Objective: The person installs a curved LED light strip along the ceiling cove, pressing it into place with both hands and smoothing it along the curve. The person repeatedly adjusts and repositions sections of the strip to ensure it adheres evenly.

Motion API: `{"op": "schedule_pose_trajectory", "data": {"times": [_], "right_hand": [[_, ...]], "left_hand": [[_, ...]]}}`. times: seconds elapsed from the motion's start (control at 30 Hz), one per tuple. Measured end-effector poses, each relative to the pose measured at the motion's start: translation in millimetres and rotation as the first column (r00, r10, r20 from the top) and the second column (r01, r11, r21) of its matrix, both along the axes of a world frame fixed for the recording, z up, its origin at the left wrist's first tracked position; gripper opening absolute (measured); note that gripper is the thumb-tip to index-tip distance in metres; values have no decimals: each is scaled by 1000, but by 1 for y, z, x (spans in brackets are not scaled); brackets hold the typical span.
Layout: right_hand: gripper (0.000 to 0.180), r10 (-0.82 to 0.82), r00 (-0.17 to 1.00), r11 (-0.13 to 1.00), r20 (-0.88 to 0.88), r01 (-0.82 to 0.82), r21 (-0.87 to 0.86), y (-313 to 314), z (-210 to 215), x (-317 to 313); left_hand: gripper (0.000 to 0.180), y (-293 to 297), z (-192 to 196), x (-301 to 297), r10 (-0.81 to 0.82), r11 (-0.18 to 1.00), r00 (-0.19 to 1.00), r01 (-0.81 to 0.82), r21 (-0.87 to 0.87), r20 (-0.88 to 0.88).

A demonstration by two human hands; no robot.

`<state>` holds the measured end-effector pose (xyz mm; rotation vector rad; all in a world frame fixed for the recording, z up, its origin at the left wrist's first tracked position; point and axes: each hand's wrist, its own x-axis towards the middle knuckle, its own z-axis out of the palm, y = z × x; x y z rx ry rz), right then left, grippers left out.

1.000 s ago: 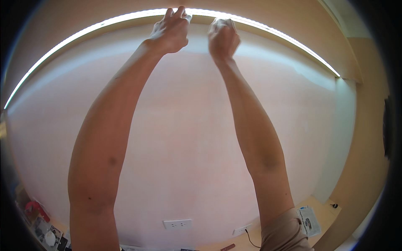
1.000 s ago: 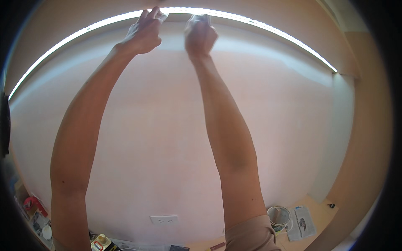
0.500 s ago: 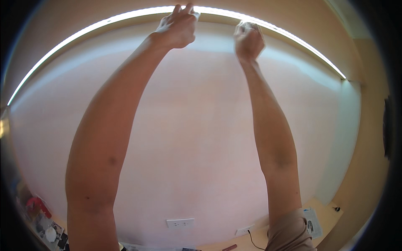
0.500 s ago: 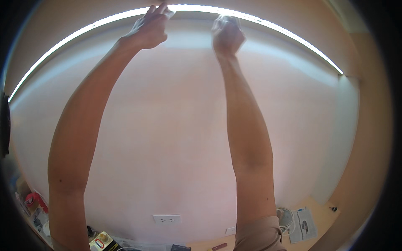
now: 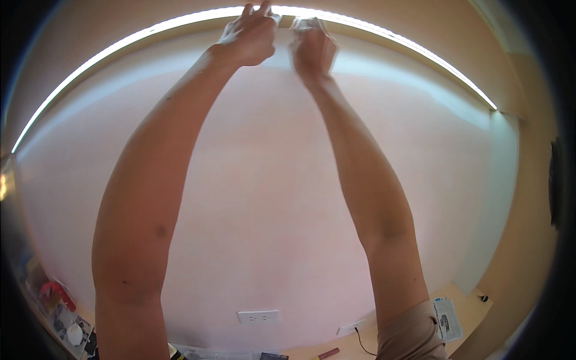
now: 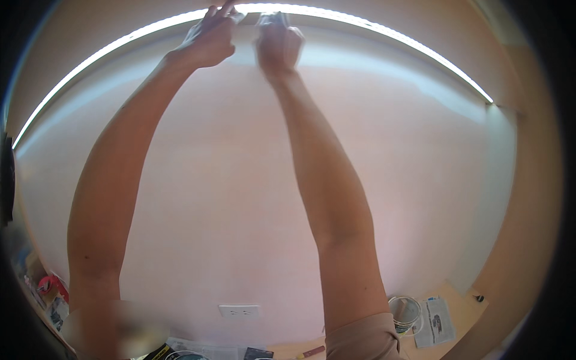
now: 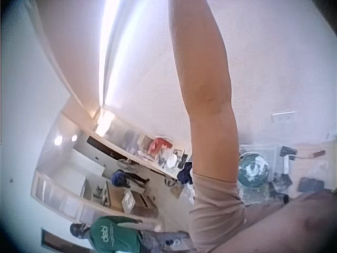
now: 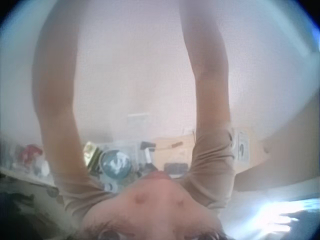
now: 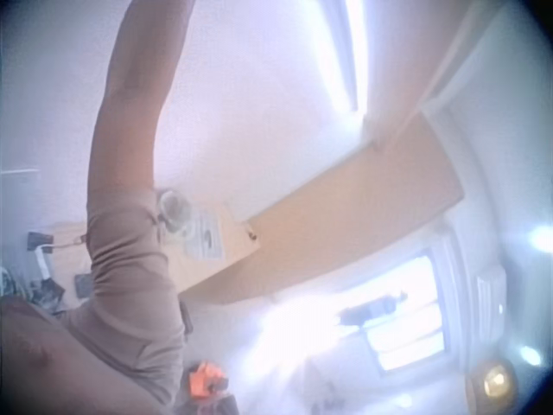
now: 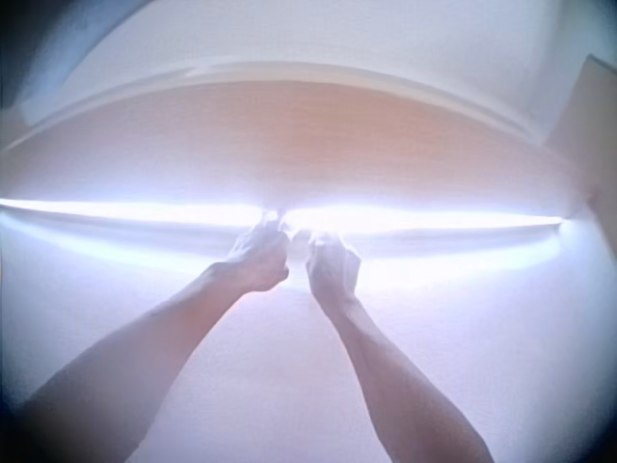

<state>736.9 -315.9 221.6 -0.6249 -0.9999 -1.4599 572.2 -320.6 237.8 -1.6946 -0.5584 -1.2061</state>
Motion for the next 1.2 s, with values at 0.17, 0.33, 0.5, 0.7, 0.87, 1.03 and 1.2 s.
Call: {"op": "schedule_pose_trajectory", "data": {"times": [0.17,0.33,0.5,0.7,0.87,1.03,1.2], "right_hand": [[13,-3,978,1000,-208,4,3,-11,5,53],[13,-40,999,999,-26,40,15,2,9,19],[12,200,980,980,22,-200,2,-2,-13,24],[29,68,984,932,-163,-121,-342,-77,-165,168],[21,-83,967,777,-239,-88,-624,-185,-232,232],[18,-197,947,774,-255,-10,-633,-275,-220,263],[17,-150,915,794,-374,-114,-597,-321,-209,283]], "left_hand": [[53,-4,4,8,52,996,998,-54,-70,-41],[74,-14,3,15,54,982,998,-55,-180,-15],[55,5,-4,11,3,999,997,0,-46,77],[66,4,-16,92,-54,990,950,91,-107,307],[96,7,-30,167,-32,998,892,55,-38,451],[95,2,-27,230,110,989,921,-140,55,373],[54,-60,-44,285,-310,951,917,299,-83,-251]]}}
